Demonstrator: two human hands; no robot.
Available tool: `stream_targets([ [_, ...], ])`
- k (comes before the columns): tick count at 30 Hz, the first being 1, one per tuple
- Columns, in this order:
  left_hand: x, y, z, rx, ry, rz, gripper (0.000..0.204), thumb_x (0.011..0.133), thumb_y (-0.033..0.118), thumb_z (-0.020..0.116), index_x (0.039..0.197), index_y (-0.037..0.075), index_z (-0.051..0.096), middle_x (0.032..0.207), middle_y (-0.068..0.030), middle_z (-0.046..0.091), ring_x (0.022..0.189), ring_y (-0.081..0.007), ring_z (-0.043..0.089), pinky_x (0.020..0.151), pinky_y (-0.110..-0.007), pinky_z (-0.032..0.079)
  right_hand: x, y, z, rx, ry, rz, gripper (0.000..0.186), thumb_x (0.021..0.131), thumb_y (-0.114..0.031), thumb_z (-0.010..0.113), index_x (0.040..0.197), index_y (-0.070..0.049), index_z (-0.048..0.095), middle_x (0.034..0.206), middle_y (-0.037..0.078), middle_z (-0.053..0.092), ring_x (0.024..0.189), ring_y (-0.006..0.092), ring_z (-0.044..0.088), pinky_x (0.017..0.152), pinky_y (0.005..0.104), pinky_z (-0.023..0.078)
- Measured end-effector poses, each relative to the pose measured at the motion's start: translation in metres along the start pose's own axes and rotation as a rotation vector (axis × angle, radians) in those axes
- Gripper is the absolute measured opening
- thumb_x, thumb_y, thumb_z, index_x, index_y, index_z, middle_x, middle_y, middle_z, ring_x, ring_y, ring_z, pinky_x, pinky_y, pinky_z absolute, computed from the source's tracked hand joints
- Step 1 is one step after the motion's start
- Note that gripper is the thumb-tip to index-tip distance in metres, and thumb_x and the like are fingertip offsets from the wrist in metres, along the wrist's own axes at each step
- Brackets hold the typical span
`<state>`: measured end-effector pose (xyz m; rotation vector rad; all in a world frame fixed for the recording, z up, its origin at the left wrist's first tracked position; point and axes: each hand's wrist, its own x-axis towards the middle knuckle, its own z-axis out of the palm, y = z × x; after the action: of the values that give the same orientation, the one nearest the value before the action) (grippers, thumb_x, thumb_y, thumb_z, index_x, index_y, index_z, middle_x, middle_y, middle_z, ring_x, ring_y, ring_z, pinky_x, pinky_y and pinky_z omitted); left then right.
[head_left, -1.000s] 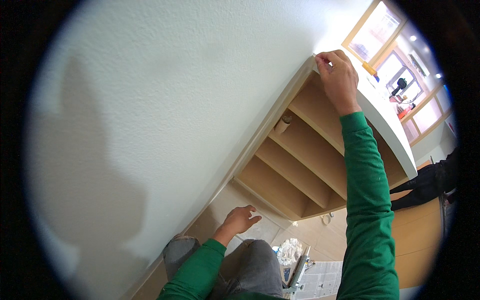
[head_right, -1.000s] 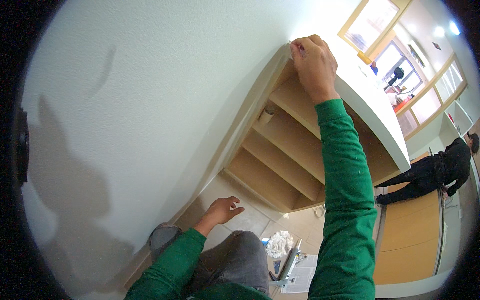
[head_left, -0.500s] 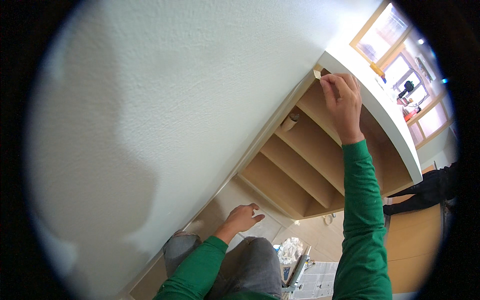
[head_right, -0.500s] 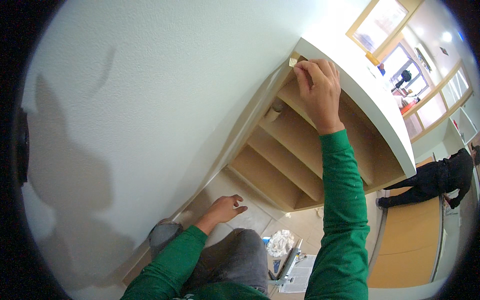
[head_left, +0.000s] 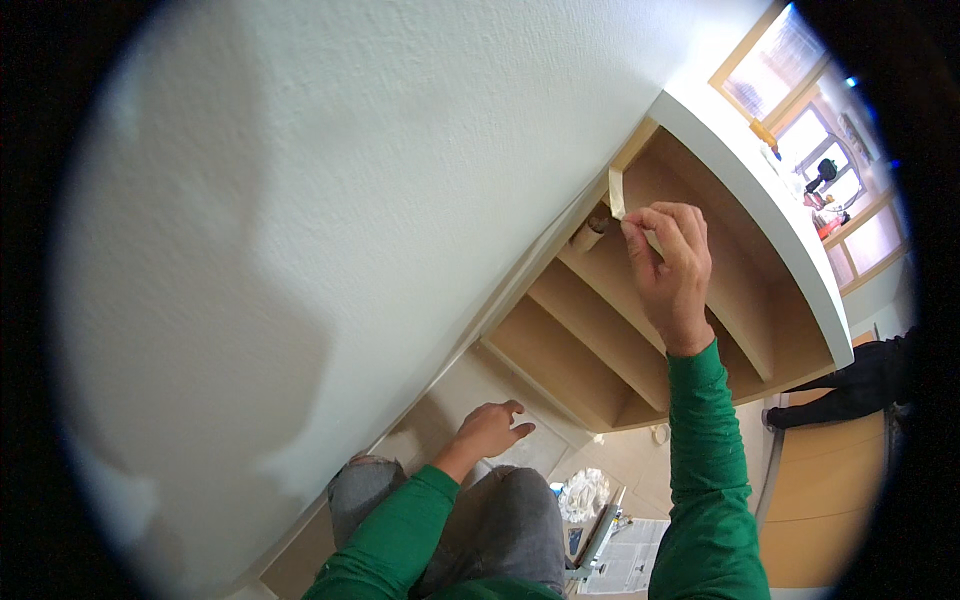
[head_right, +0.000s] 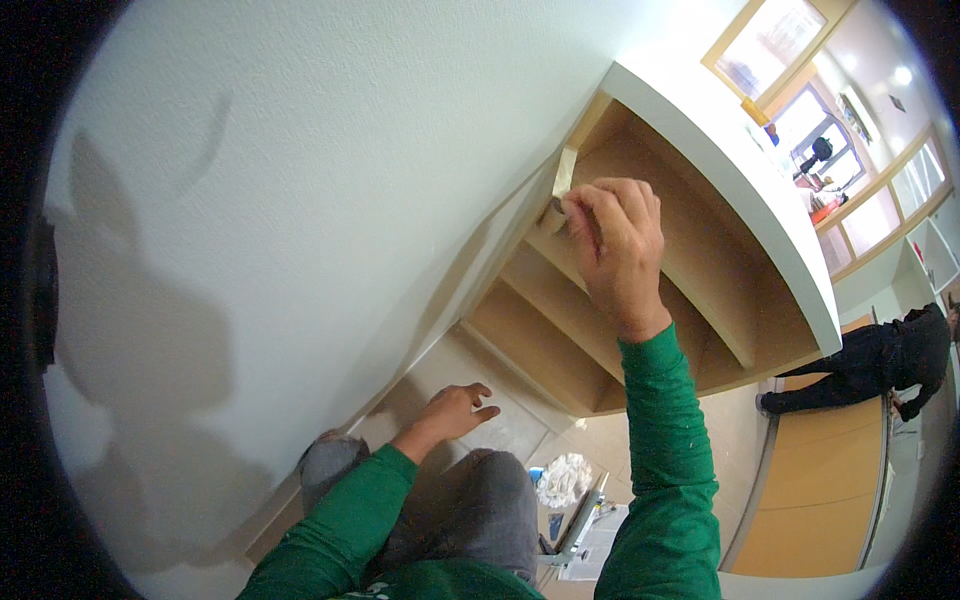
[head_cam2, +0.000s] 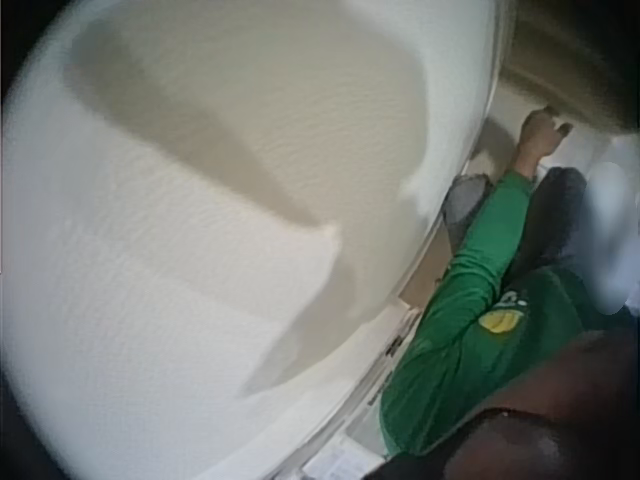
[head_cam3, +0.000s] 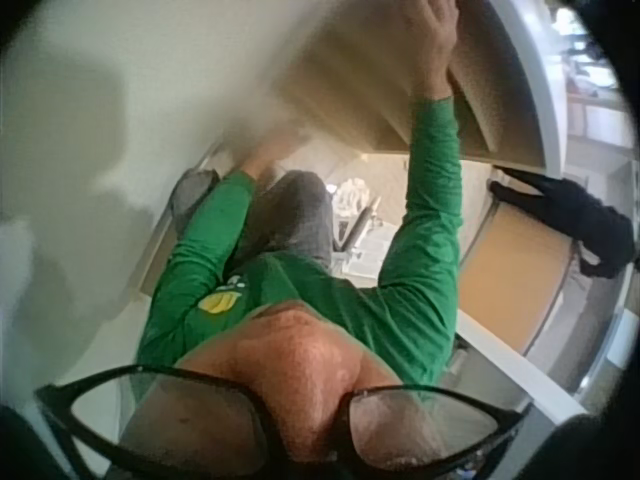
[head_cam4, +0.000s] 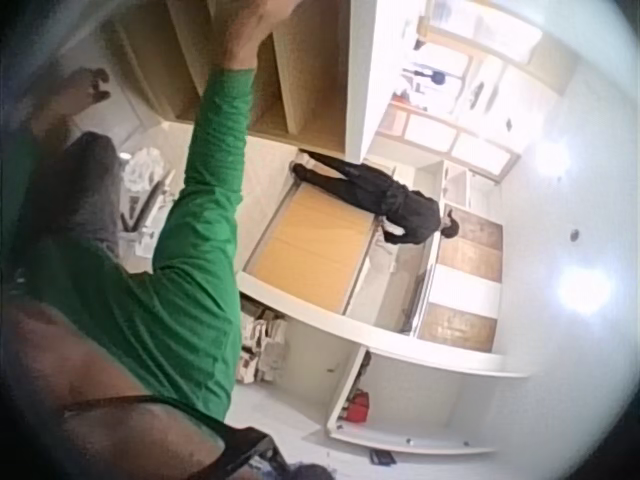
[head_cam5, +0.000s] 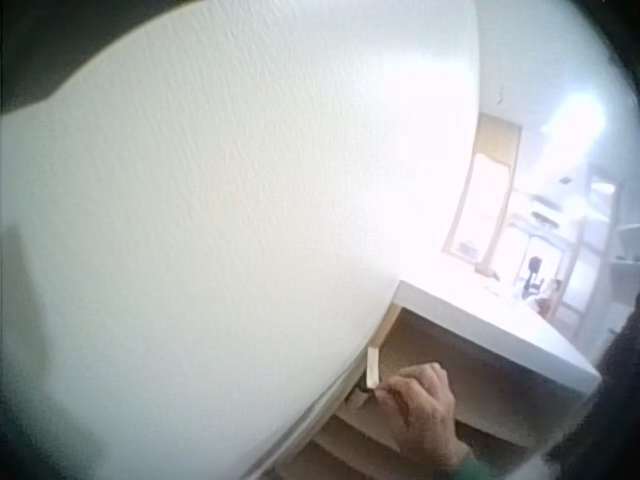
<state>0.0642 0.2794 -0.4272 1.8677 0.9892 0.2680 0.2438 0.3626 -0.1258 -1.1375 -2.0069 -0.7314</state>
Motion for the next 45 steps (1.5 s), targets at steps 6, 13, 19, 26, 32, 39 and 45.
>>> stream_targets([
  [6,0.001,-0.001,0.002,0.0,0.008,0.006,0.054,0.094,0.051,0.071,0.128,0.008,0.067,0.111,-0.0162,0.076,0.107,-0.0357,0.072,0.096,-0.046,0.056,-0.026,-0.021,0.0,0.038,-0.035,0.016,0.016,0.082,-0.002,0.076,0.096,-0.006,0.07,0.095,0.01,0.064,0.088,0.0303,0.06,0.076,0.0398,0.048],
  [13,0.0,0.002,-0.006,0.053,-0.078,-0.025,0.06,0.099,0.053,0.064,0.134,0.004,0.061,0.117,-0.0185,0.075,0.112,-0.0353,0.07,0.099,-0.046,0.054,-0.06,-0.059,-0.001,0.207,-0.136,0.06,0.021,0.079,0.002,0.076,0.098,-0.005,0.069,0.096,0.011,0.064,0.086,0.0314,0.062,0.073,0.0407,0.05],
  [19,0.003,0.003,0.004,0.097,-0.117,0.031,0.058,0.097,0.055,0.063,0.127,0.005,0.066,0.117,-0.0192,0.074,0.111,-0.0367,0.07,0.097,-0.046,0.054,-0.087,-0.099,-0.01,0.363,-0.295,0.11,0.022,0.079,0.001,0.079,0.098,-0.005,0.07,0.096,0.012,0.064,0.086,0.0312,0.063,0.071,0.0399,0.052],
  [26,-0.019,-0.03,0.015,0.204,-0.011,0.127,0.042,0.096,0.044,0.064,0.113,0.006,0.073,0.112,-0.0208,0.074,0.108,-0.0379,0.071,0.094,-0.05,0.056,-0.131,-0.147,-0.01,0.624,-0.447,0.208,0.023,0.08,-0.001,0.08,0.1,-0.005,0.07,0.099,0.011,0.066,0.09,0.032,0.064,0.075,0.04,0.053],
  [32,-0.079,0.013,-0.077,0.171,0.449,-0.138,0.024,0.1,0.017,0.057,0.113,0.003,0.072,0.104,-0.0219,0.074,0.092,-0.043,0.071,0.083,-0.053,0.055,-0.177,-0.19,-0.016,0.8,-0.539,0.311,0.018,0.084,-0.002,0.078,0.1,-0.006,0.07,0.098,0.01,0.065,0.094,0.0311,0.064,0.079,0.0397,0.054],
  [39,-0.096,0.048,-0.1,0.387,0.435,0.332,0.033,0.093,0.005,0.058,0.123,0.006,0.073,0.127,-0.0165,0.069,0.119,-0.0381,0.06,0.1,-0.044,0.05,-0.219,-0.243,-0.03,0.97,-0.55,0.412,0.016,0.086,-0.003,0.077,0.099,-0.005,0.068,0.099,0.011,0.064,0.094,0.0325,0.063,0.081,0.0398,0.053],
  [45,-0.1,0.015,-0.087,0.7,0.122,0.402,0.042,0.085,0.0,0.061,0.124,0.008,0.074,0.138,-0.0124,0.065,0.131,-0.0366,0.054,0.106,-0.045,0.048,-0.231,-0.26,-0.044,1.082,-0.539,0.542,0.011,0.09,-0.004,0.074,0.098,-0.003,0.067,0.098,0.013,0.063,0.093,0.0338,0.062,0.082,0.0406,0.053],
])
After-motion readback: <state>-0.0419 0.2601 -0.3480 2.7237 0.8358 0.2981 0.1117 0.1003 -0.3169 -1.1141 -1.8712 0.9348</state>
